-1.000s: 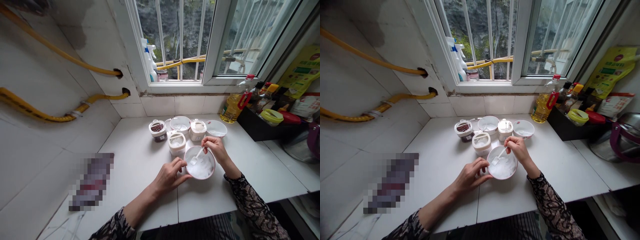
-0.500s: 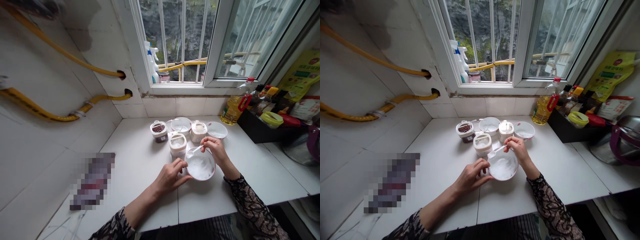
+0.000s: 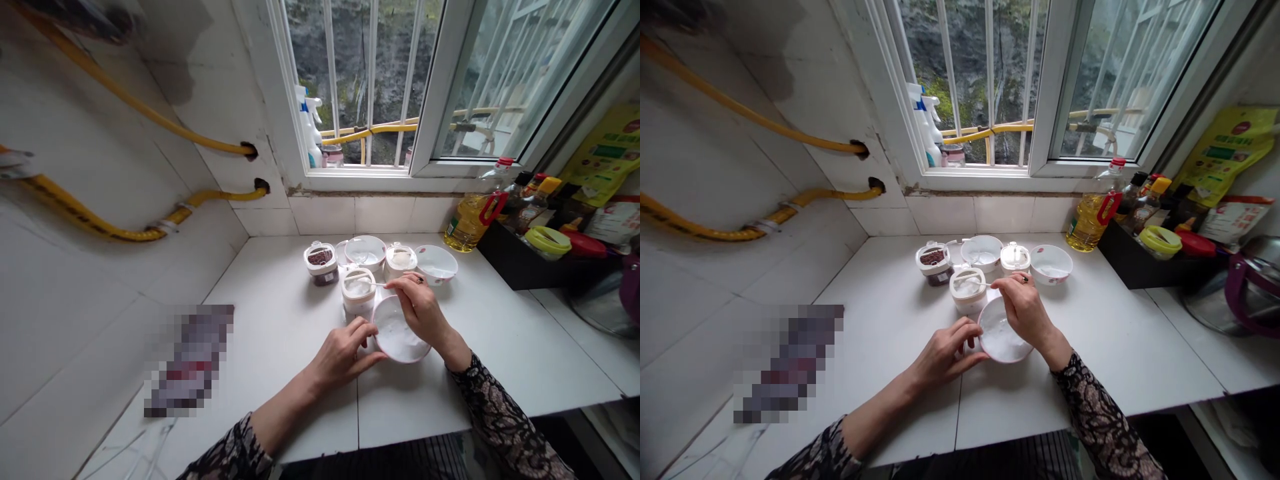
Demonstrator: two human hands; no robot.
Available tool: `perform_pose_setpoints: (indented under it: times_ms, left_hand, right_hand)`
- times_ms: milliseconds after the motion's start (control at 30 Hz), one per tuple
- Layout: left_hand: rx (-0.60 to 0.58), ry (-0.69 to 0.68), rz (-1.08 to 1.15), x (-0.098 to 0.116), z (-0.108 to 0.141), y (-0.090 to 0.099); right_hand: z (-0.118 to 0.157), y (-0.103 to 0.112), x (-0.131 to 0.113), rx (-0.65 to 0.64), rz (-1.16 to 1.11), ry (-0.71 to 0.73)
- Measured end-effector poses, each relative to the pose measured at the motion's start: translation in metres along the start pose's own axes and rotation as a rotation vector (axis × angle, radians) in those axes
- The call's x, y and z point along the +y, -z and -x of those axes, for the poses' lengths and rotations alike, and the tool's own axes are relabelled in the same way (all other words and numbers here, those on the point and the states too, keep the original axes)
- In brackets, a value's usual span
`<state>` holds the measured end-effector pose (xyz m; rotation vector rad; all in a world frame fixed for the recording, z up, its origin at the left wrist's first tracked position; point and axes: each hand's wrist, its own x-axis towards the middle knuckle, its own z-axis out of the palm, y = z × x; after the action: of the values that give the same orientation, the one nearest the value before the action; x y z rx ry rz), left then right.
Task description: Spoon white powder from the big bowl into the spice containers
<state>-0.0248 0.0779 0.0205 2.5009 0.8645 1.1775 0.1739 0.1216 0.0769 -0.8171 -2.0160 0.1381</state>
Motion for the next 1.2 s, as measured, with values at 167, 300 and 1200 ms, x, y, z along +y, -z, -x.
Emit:
perform_pose_setpoints:
  times_ms: [167,300,1200]
  left_hand:
    - [0.002,-0.011,0.005,0.001,-0.001,0.001]
    - [0.009,-0.019,0.011,0.0,0.0,0.0]
    - [0.009,-0.021,-0.004,-0.002,0.001,-0.001]
  right_hand:
    - [0.002,0.011,0.0,0.1,-0.136,-0.231]
    - [0.002,0.022,0.008,0.062,-0.185,-0.363]
    - [-0.005,0.022,0.012,-0.044,-0.628,-0.799]
